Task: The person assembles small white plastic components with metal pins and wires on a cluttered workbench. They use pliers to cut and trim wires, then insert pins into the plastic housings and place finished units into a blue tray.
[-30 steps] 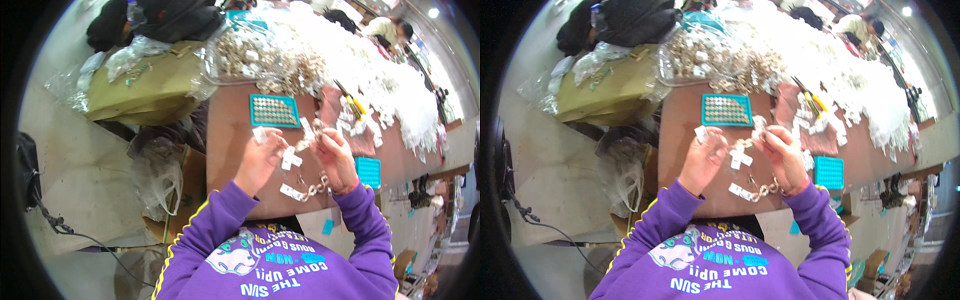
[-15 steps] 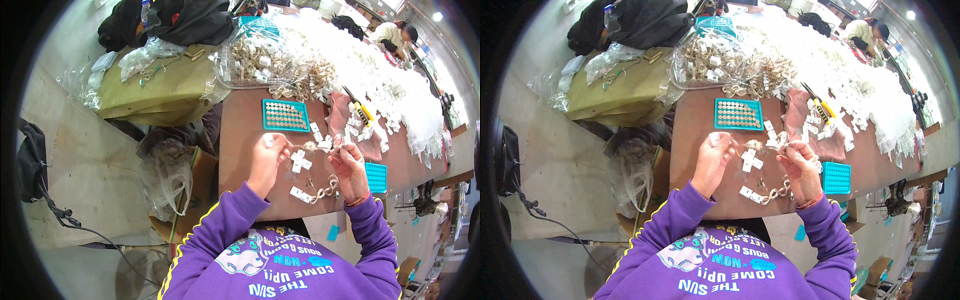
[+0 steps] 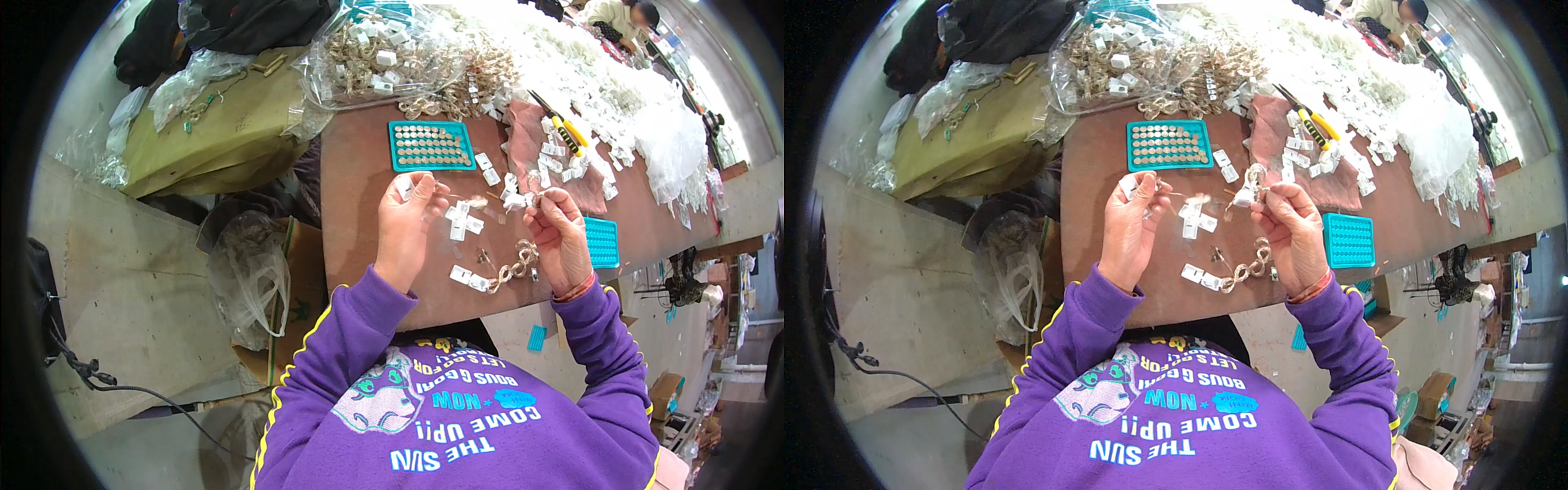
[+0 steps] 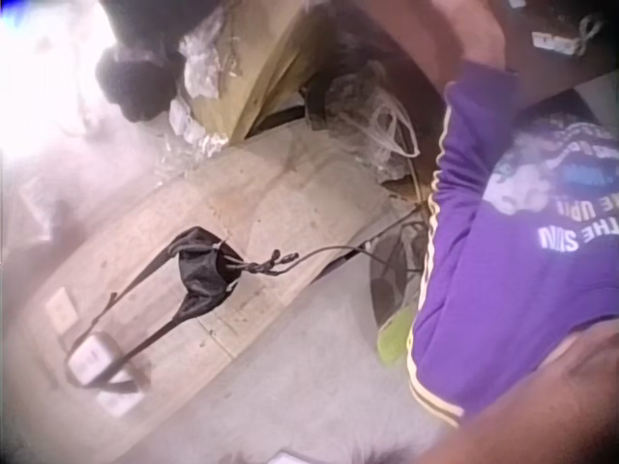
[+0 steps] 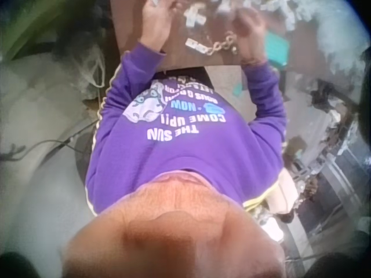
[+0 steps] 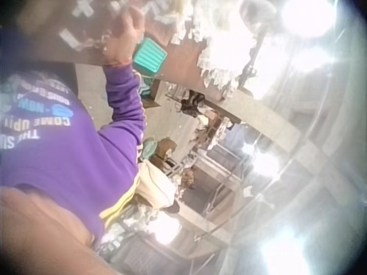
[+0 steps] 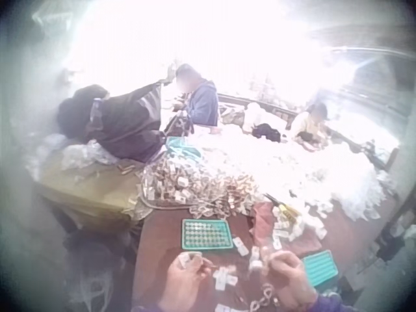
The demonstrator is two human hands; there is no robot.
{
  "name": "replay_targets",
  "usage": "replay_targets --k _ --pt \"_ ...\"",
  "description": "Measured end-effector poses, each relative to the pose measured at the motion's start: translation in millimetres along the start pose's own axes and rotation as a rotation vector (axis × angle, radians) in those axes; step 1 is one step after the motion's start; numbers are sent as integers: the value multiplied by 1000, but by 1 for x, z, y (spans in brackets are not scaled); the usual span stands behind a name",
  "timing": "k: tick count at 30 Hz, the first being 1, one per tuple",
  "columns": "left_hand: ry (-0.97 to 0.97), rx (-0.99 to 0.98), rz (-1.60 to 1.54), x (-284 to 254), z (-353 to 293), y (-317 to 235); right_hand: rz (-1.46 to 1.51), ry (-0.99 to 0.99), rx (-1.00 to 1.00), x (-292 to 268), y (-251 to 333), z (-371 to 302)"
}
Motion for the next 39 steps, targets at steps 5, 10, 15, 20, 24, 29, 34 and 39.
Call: replay_targets --k 5,10,15,20,24,29,34,39 --pt "-103 13 -3 -12 2 -2 -112 40 10 12 14 4" --pt "-3 -67 -32 -1 0 5 -636 400 -47 71 56 46" --pt "-60 -80 -70 -6 3 0 -567 418 -293 164 91 147" --pt "3 -38 -40 -1 3 -9 -1055 147 -475 162 90 146" --pt "140 40 32 16 -2 -4 -1111 184 -679 124 64 51" --pt "71 72 126 14 -4 2 -1379 134 -1056 124 44 -11" --pt "93 57 189 10 -6 6 -1314 30 -1072 120 28 -15" --pt "57 -53 278 3 -7 12 -1282 52 -1001 113 19 -11"
Point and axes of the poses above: each hand's wrist, its own z-axis towards the middle knuckle, its own x-axis out of the palm, y = z × x, the point moved 8 cm from there along z, towards the middle knuckle, and after that the axes turned 14 degrees about -z, right-handed, at the moved point
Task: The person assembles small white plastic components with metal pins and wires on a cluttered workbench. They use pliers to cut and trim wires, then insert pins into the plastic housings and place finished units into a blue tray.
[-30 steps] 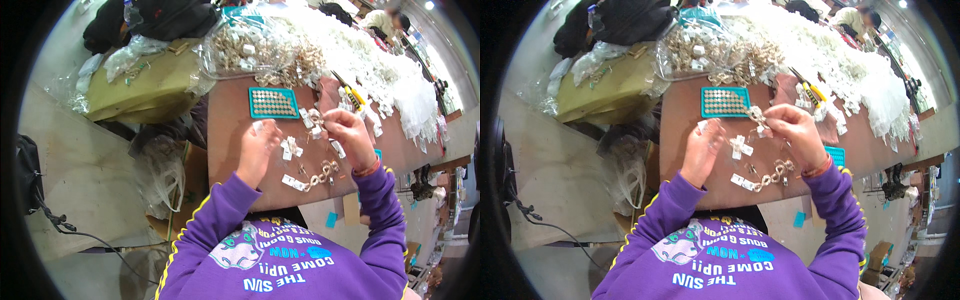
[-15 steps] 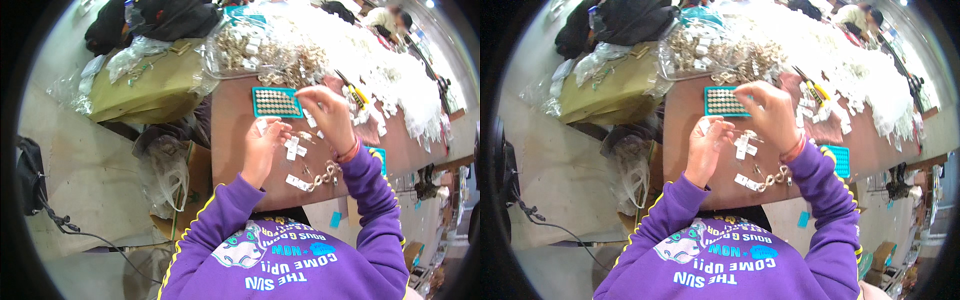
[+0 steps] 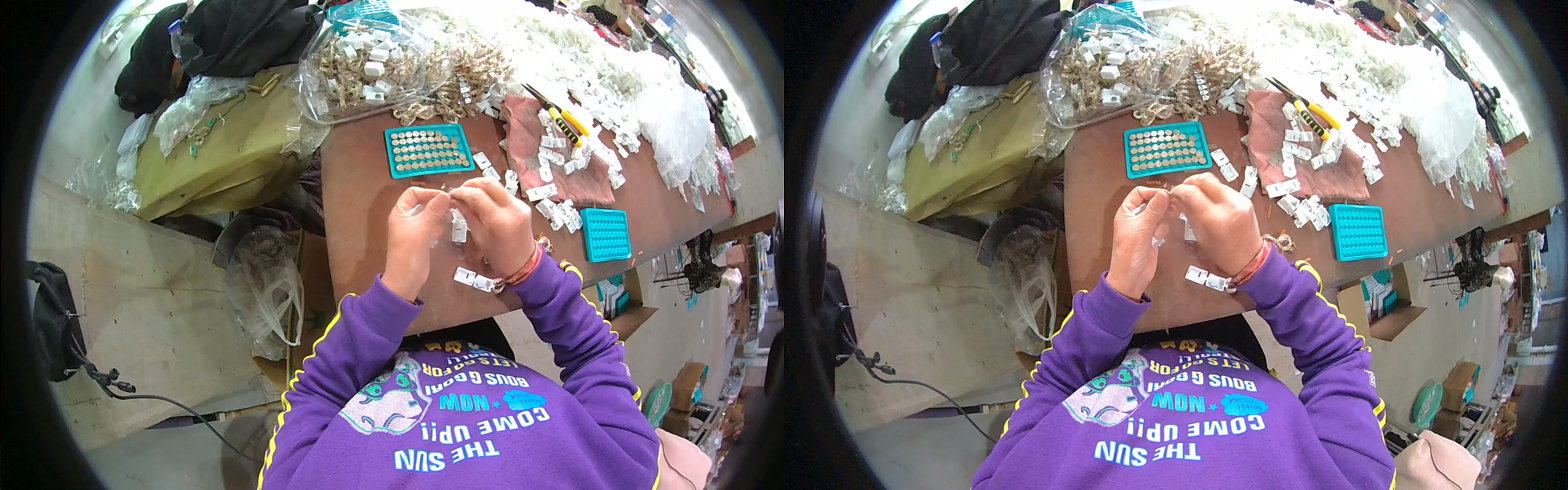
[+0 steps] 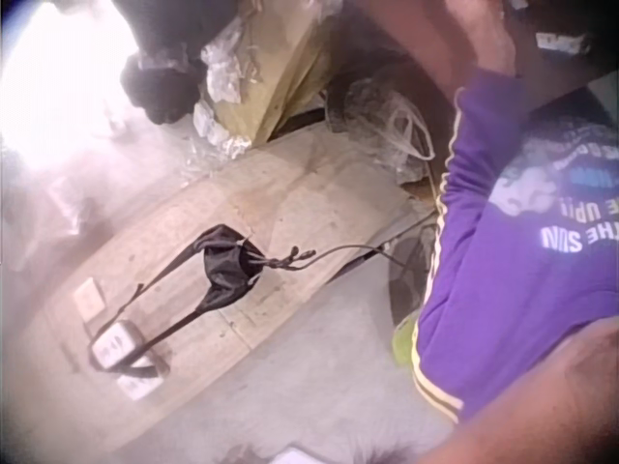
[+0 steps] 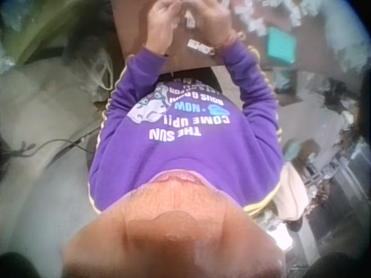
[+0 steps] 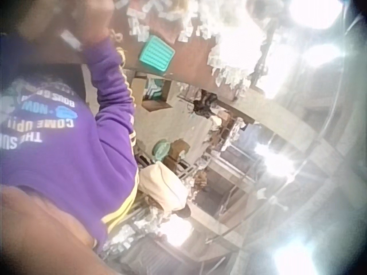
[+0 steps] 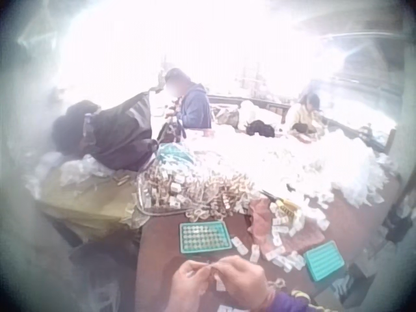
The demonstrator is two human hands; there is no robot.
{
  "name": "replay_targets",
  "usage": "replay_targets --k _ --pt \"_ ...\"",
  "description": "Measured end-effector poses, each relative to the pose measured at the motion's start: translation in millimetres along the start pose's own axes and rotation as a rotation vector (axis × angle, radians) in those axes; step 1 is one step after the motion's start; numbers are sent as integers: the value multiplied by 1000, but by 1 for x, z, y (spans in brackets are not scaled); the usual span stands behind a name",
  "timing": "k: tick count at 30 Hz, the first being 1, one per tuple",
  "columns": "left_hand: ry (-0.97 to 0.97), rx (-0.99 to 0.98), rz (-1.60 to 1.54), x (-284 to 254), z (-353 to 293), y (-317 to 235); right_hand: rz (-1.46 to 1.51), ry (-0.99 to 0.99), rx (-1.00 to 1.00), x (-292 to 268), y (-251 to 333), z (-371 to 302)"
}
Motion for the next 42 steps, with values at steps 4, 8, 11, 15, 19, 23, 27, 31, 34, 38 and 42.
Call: replay_targets --k 4,8,11,15,19,23,27,31,34,38,42 --pt "59 1 -147 3 3 -9 584 175 551 15 -44 -2" --pt "113 24 -50 12 2 -11 1190 522 898 39 -42 -16" --pt "112 66 52 18 1 -7 1323 665 873 47 -26 -18" --pt "128 46 -17 15 1 -9 1345 550 896 50 -35 -14" --pt "209 -58 7 18 -1 -1 1359 413 921 40 -62 -6" --pt "174 6 -50 14 1 -6 1389 395 964 39 -69 -12" --pt "99 78 -240 5 5 -15 1558 454 949 43 -58 -15" --pt "160 131 -230 13 3 -18 1648 466 1066 57 -42 -33" --pt "156 164 -206 15 0 -21 1696 484 1109 63 -35 -39" --pt "157 201 -158 17 -1 -25 1649 498 1086 62 -35 -41" --pt "111 246 -11 16 -2 -25 1424 404 1015 57 -41 -41"
Point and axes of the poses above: each hand's wrist, its own z-axis towards the middle knuckle, its own x-axis out of the palm, y = z × x, the point moved 8 cm from there along z, towards the middle knuckle, and after that the axes turned 14 degrees about -z, right-handed, at the moved point
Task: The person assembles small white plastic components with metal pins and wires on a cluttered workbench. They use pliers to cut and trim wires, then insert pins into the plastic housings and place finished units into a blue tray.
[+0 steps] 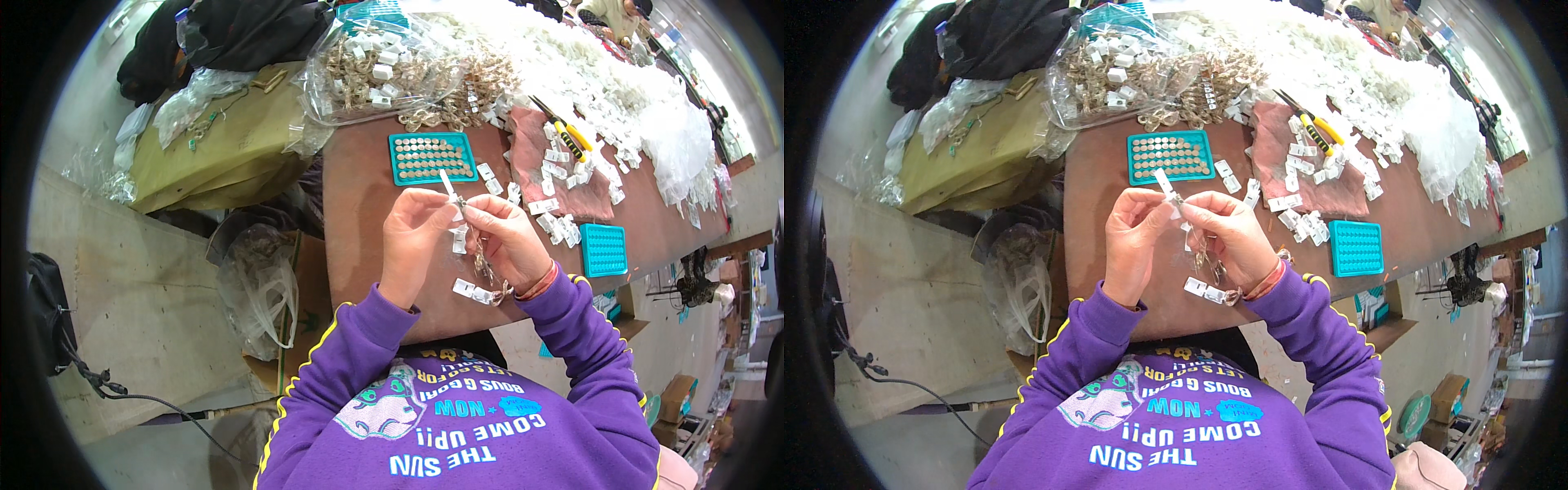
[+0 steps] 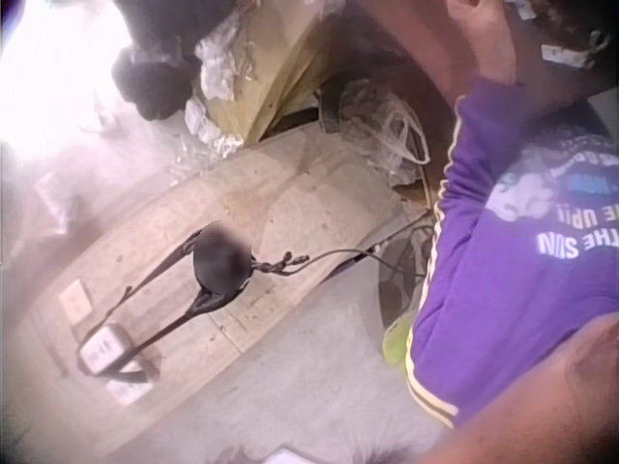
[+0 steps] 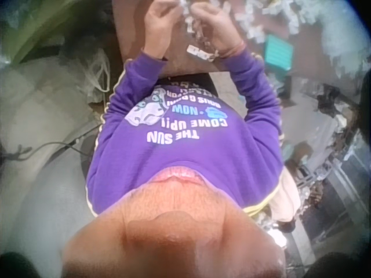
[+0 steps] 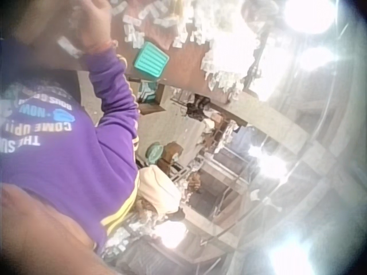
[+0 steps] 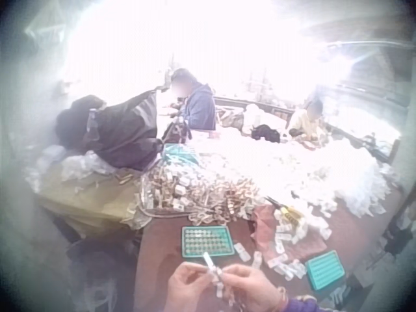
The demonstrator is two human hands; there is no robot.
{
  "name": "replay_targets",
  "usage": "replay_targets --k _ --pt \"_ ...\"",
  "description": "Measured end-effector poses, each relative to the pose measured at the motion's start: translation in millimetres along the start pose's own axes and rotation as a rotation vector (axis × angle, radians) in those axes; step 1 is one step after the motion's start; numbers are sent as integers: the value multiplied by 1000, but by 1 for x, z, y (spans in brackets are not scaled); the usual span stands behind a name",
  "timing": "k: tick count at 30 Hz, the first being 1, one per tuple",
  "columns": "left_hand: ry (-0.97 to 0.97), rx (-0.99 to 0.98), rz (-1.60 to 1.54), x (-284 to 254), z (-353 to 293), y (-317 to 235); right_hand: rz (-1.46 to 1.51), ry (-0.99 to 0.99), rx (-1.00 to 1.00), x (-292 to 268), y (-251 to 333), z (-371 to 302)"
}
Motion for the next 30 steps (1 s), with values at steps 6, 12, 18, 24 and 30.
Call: replay_targets --k 6,12,18,24,30 --pt "7 -21 154 1 -2 -3 -510 -181 -209 2 32 -10" --pt "158 -247 -62 9 -6 17 -229 204 155 6 23 -7" --pt "118 -185 -55 6 -6 12 -94 113 146 1 -5 1" --pt "-22 14 94 2 -5 -4 -488 -8 -79 0 16 -11" --pt "-31 81 160 -1 -6 -6 -679 -194 -272 5 30 -25"
Point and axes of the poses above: each hand's wrist, its own z-axis towards the middle knuckle, its own x-axis out of the palm, y = z × x, the point moved 8 cm from there along z, towards the middle knuckle, and after that the axes turned 14 degrees about -z, right-handed, at the moved point
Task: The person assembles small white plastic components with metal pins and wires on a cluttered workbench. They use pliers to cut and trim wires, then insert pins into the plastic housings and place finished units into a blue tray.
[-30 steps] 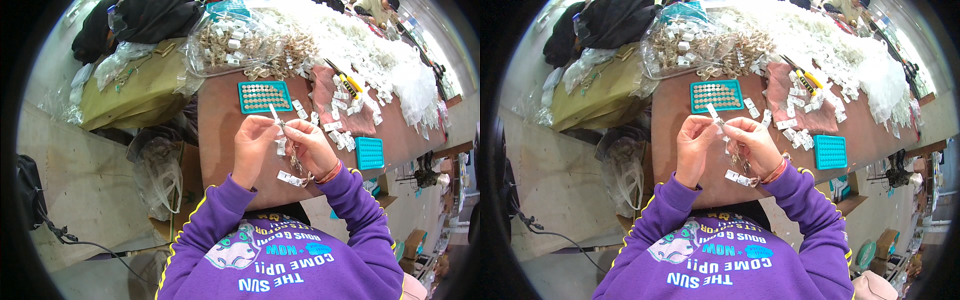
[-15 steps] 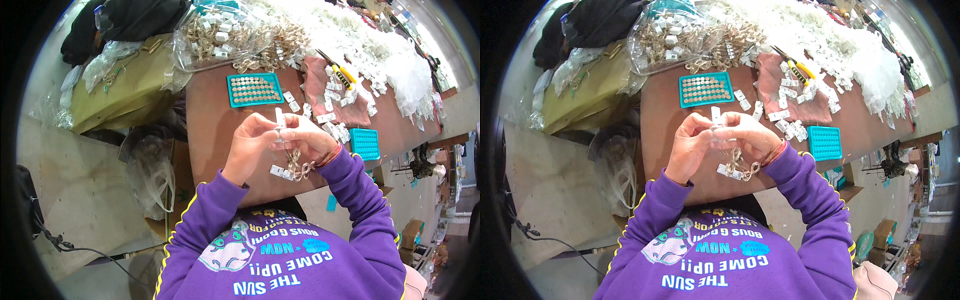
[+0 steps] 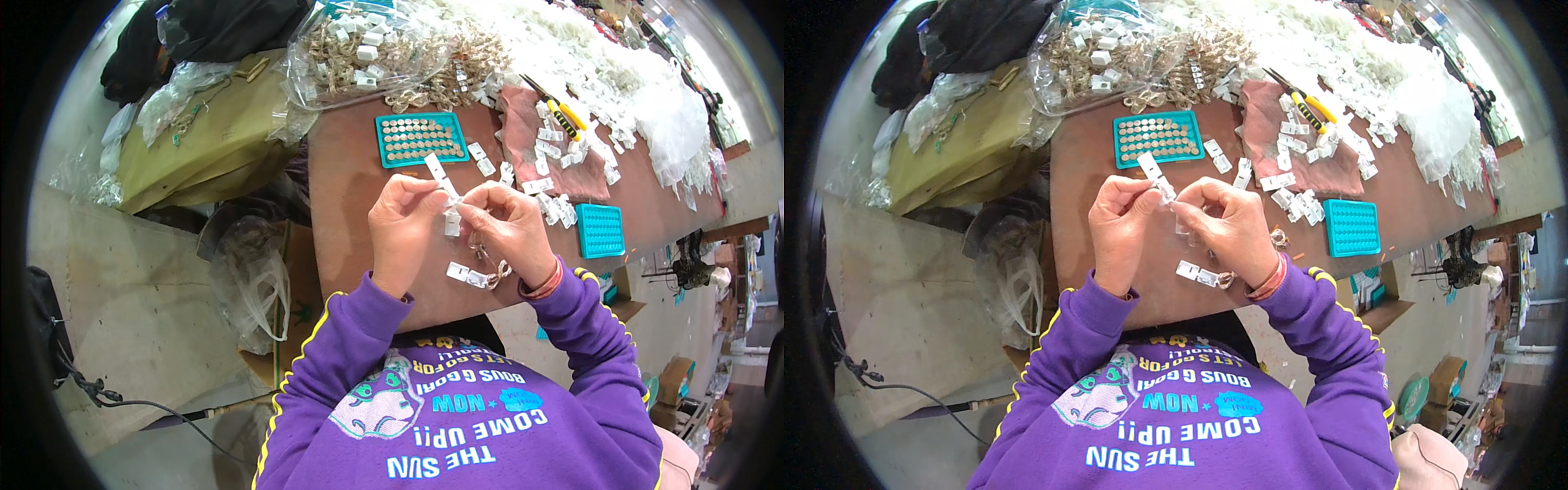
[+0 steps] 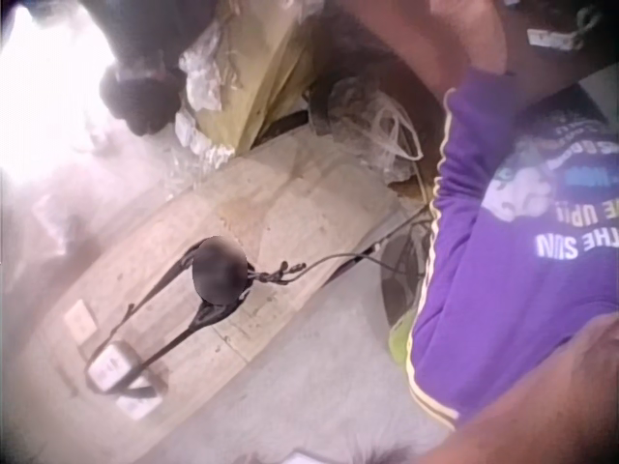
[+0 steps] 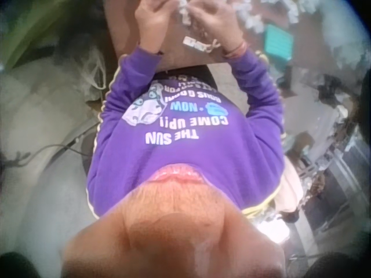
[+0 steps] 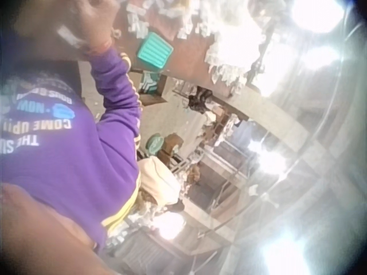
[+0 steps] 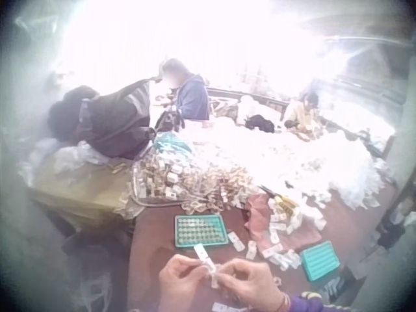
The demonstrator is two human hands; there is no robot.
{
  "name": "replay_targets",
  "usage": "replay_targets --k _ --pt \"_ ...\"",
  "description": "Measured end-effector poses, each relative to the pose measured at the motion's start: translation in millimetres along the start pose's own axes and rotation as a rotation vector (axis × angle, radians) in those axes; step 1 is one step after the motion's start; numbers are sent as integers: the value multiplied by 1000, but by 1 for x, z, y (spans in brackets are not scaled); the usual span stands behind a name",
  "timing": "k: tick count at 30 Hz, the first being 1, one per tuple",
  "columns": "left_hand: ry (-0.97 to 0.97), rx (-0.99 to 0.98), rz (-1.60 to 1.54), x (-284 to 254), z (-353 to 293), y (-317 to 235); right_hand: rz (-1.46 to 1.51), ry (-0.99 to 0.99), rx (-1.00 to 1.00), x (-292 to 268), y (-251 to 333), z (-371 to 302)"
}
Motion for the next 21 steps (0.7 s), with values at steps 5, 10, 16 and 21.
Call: replay_targets --k 5,10,16,21 --pt "23 -6 -84 -1 -1 5 81 78 98 7 -10 2" --pt "-62 -226 -286 -7 -3 26 392 106 148 30 -16 0" --pt "-92 -232 -458 -9 3 25 194 153 50 7 -8 19" --pt "-187 -304 -605 -18 6 40 -916 -230 -331 -42 1 68"
Point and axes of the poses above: each hand's wrist, its own z-axis towards the middle knuckle, its own x-axis out of the palm, y = z × x, the point moved 8 cm from there along z, towards the middle knuckle, and after that the axes turned 14 degrees about -z, right-handed, at the moved point
